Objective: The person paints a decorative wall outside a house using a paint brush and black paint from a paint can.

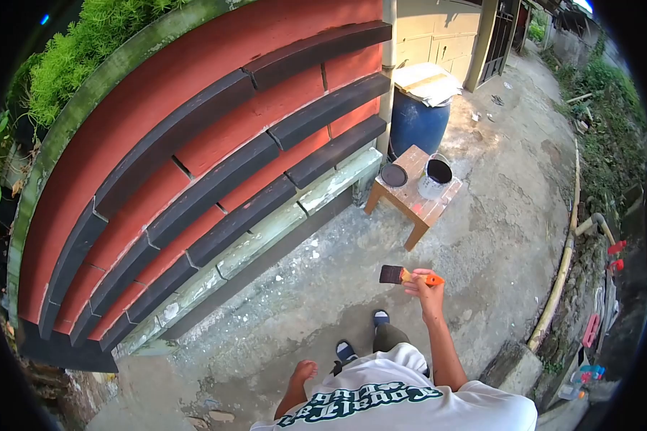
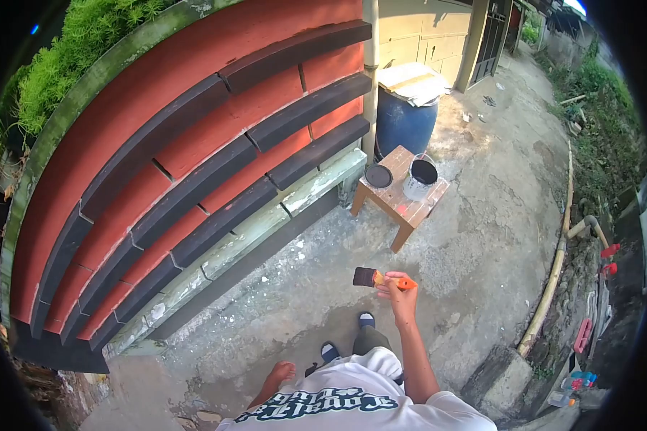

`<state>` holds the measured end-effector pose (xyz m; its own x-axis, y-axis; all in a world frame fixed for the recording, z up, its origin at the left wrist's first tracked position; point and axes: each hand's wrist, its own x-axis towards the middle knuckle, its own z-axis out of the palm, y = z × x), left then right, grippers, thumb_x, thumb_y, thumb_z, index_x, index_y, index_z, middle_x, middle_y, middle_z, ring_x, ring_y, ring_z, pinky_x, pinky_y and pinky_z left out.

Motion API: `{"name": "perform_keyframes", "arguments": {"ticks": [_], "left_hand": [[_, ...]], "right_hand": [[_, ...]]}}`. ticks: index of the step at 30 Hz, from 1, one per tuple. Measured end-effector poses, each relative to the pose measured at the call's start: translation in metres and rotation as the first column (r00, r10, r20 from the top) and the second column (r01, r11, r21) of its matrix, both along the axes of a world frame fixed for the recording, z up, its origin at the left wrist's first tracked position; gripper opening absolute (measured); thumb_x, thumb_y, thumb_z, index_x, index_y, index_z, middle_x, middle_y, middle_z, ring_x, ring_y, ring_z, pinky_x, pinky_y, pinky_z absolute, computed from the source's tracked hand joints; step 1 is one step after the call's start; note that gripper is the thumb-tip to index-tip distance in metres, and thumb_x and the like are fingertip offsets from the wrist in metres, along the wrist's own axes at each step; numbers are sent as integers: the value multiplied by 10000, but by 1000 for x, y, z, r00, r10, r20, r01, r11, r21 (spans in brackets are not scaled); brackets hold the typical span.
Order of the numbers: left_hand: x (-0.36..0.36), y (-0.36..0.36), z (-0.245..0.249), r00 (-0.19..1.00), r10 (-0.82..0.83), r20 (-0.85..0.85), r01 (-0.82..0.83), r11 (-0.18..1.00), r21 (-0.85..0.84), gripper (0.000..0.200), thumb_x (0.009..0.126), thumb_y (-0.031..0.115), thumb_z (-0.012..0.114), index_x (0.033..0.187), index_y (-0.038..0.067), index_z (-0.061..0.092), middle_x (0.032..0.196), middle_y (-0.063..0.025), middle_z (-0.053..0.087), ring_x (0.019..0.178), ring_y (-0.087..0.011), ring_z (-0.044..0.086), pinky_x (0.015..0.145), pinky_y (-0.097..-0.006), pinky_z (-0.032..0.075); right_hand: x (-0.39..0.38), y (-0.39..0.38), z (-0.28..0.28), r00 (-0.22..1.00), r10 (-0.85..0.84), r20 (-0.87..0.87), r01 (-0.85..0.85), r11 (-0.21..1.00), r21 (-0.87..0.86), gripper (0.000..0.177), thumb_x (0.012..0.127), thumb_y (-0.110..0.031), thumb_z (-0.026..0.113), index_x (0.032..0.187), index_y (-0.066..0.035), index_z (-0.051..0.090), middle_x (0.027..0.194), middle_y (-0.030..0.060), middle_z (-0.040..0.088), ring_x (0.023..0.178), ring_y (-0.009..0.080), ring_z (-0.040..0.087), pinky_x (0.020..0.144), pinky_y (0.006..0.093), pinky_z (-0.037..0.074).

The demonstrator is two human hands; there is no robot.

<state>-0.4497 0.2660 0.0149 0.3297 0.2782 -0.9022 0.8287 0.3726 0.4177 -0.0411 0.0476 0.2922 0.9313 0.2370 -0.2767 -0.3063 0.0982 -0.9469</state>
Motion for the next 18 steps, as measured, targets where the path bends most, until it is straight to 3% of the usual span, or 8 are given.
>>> {"name": "perform_keyframes", "arguments": {"ticks": [4, 6, 8, 11, 18], "left_hand": [[-2, -15, 5, 995, 53, 87, -52, 999, -16, 244, 936, 270, 577, 1080, 88, 654, 951, -51, 706, 790, -188, 684, 674, -352, 539], [-7, -24, 27, 913, -289, 287, 204, 934, 293, 241, 932, 264, 577, 1072, 82, 649, 946, -54, 705, 781, -189, 678, 670, -354, 537], [37, -16, 31, 968, -244, -53, 247, 967, 62, 234, 926, 253, 575, 1061, 75, 641, 944, -59, 705, 769, -193, 670, 665, -360, 532], [105, -26, 26, 991, -47, -126, 56, 996, 72, 227, 924, 249, 568, 1055, 77, 640, 942, -56, 704, 768, -191, 670, 664, -361, 527], [312, -44, 21, 977, -126, 171, 92, 976, 198, 201, 991, 260, 547, 1112, 127, 637, 952, -19, 697, 757, -128, 642, 650, -323, 507]], "right_hand": [[35, -39, -4, 994, -111, -16, 112, 994, 14, 253, 944, -216, 689, 1080, -13, 623, 948, 134, 705, 770, 237, 739, 619, 311, 595], [54, -57, -4, 986, -163, -24, 163, 987, -2, 290, 952, -247, 687, 1086, 2, 624, 928, 131, 708, 756, 219, 735, 606, 298, 590], [81, -81, -4, 978, -207, -26, 206, 978, -23, 322, 962, -281, 679, 1086, 11, 625, 915, 132, 709, 741, 207, 730, 596, 290, 585], [127, -117, -11, 969, -246, -36, 245, 969, -26, 355, 982, -326, 650, 1081, 14, 623, 907, 135, 708, 725, 200, 725, 593, 284, 580], [233, -181, -9, 946, -320, -44, 322, 944, 74, 366, 1021, -346, 570, 1088, 12, 610, 930, 143, 704, 762, 208, 729, 625, 278, 586]]}}
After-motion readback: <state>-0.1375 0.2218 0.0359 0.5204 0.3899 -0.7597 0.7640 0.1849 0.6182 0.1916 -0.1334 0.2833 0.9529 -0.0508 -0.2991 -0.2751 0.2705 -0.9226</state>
